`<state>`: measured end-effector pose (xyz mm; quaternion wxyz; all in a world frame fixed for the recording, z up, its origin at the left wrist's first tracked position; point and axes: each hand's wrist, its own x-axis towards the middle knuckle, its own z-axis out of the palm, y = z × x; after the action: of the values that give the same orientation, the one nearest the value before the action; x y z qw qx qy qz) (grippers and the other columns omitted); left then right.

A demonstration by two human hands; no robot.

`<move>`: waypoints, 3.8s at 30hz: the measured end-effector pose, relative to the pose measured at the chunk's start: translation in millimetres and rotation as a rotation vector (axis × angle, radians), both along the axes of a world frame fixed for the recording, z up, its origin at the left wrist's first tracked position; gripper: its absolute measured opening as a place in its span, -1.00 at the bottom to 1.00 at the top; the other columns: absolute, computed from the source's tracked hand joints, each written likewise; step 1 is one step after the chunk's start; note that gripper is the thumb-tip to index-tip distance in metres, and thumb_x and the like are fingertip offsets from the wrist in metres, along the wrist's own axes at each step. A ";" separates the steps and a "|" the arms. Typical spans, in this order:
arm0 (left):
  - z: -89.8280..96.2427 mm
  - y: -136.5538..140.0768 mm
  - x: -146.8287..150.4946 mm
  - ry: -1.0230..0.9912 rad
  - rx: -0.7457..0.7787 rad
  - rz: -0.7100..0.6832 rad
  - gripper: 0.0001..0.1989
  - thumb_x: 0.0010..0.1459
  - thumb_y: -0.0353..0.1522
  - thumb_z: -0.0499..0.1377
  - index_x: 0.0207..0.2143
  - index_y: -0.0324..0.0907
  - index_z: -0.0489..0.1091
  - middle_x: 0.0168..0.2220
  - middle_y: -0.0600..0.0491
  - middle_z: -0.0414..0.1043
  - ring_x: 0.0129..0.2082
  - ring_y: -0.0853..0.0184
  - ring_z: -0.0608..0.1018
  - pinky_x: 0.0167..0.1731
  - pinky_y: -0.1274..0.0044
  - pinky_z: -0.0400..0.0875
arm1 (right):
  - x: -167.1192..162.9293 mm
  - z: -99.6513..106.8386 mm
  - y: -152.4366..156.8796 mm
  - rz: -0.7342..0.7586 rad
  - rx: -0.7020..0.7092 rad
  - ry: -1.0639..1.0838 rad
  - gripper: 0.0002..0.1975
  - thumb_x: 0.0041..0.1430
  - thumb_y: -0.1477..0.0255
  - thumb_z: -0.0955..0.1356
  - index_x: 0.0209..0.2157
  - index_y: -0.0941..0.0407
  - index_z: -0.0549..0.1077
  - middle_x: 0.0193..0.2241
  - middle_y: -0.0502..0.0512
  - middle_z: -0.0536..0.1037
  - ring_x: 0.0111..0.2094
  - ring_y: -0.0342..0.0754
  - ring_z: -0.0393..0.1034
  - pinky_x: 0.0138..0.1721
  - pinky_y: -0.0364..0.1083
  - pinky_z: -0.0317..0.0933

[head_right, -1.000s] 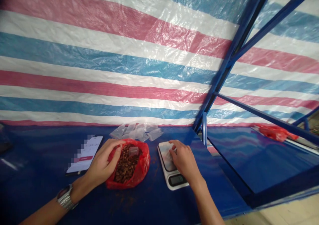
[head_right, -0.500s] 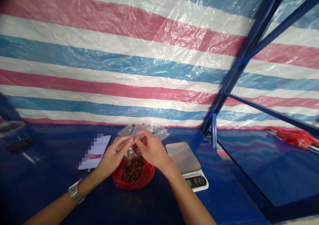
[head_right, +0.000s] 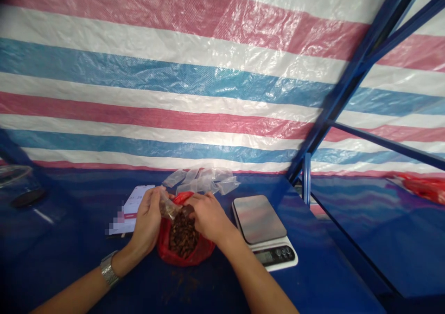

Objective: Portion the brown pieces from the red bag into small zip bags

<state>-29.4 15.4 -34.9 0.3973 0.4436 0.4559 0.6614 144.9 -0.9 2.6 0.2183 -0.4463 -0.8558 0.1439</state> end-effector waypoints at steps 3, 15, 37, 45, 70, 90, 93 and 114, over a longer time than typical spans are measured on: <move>4.7 1.4 0.3 -0.141 -0.035 -0.008 -0.62 0.31 0.01 0.16 -0.20 -0.12 0.36 -0.41 0.16 0.43 -0.51 0.40 0.48 -0.44 0.54 0.48 | 1.3 -1.2 -0.2 0.103 -0.021 0.046 -0.57 0.08 0.80 0.37 -0.11 0.06 0.54 -0.10 0.02 0.66 -0.02 -0.02 0.53 0.03 -0.08 0.16; 4.1 2.3 -4.1 -0.066 0.080 0.087 -0.72 0.39 -0.08 0.13 -0.19 -0.10 0.37 -0.39 0.15 0.43 -0.42 0.39 0.50 -0.35 0.57 0.47 | 1.1 3.3 -6.8 0.200 0.046 -0.008 -0.65 0.15 0.75 0.39 -0.14 0.05 0.53 -0.13 0.00 0.67 -0.03 -0.04 0.52 0.04 -0.06 0.10; 2.6 -16.1 -6.6 0.517 0.235 -0.181 -0.63 0.39 -0.22 0.14 0.19 -0.07 0.24 0.09 -0.08 0.42 0.11 0.18 0.50 0.14 0.31 0.39 | 44.2 21.6 -3.9 0.118 -0.297 0.557 -0.77 0.34 0.45 0.38 0.00 0.04 0.57 -0.04 0.07 0.66 0.00 0.01 0.53 0.11 0.01 0.35; 3.4 -15.0 -3.2 0.793 0.236 -0.337 -0.80 0.42 -0.29 0.10 0.04 -0.05 0.40 -0.03 0.01 0.49 0.00 0.16 0.50 0.05 0.29 0.33 | 23.4 29.1 -16.0 0.022 0.011 0.583 -0.74 0.35 0.43 0.42 0.05 -0.01 0.56 -0.04 0.10 0.57 0.00 0.01 0.49 0.10 0.01 0.37; 4.6 -10.5 -9.8 0.749 0.137 -0.262 -0.68 0.27 -0.22 0.27 0.02 -0.08 0.37 -0.09 -0.01 0.47 -0.07 0.13 0.46 0.00 0.28 0.35 | 35.7 38.1 -25.7 -0.054 -0.050 0.385 -0.77 0.23 0.53 0.39 -0.08 0.02 0.44 -0.13 0.06 0.58 -0.07 0.03 0.48 0.03 0.01 0.33; 10.1 -17.9 -16.5 0.564 0.408 -0.471 -0.35 0.38 0.05 0.03 0.37 0.02 -0.05 0.44 -0.22 0.00 0.45 0.02 0.15 0.38 0.11 0.13 | 1.1 20.3 -22.2 -0.038 0.120 0.348 -0.79 0.32 0.35 0.46 -0.02 -0.06 0.53 -0.04 0.04 0.66 0.01 0.08 0.50 0.15 0.11 0.18; 12.4 -17.2 -19.1 0.617 0.400 -0.433 -0.18 0.34 0.13 0.02 0.47 0.02 -0.16 0.45 -0.23 -0.02 0.44 -0.05 0.16 0.38 0.08 0.11 | 29.6 27.8 -19.6 -0.135 0.157 0.360 -0.82 0.33 0.32 0.44 -0.05 -0.06 0.57 -0.06 0.04 0.67 -0.01 0.10 0.52 0.14 0.11 0.21; 1.3 -9.5 -17.3 0.854 0.444 -0.101 -0.58 0.41 -0.32 0.04 0.28 -0.04 0.14 0.17 -0.16 0.24 0.18 0.03 0.38 0.20 0.08 0.33 | 176.4 26.1 -14.3 -0.783 0.405 0.304 -0.60 0.32 0.09 0.31 -0.17 0.09 0.63 -0.17 0.25 0.69 -0.14 0.20 0.54 0.02 0.18 0.34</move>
<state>-46.7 5.9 -33.6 0.1018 0.7713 0.4039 0.4812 321.3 -15.2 28.7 0.4617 -0.6580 -0.5923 -0.0556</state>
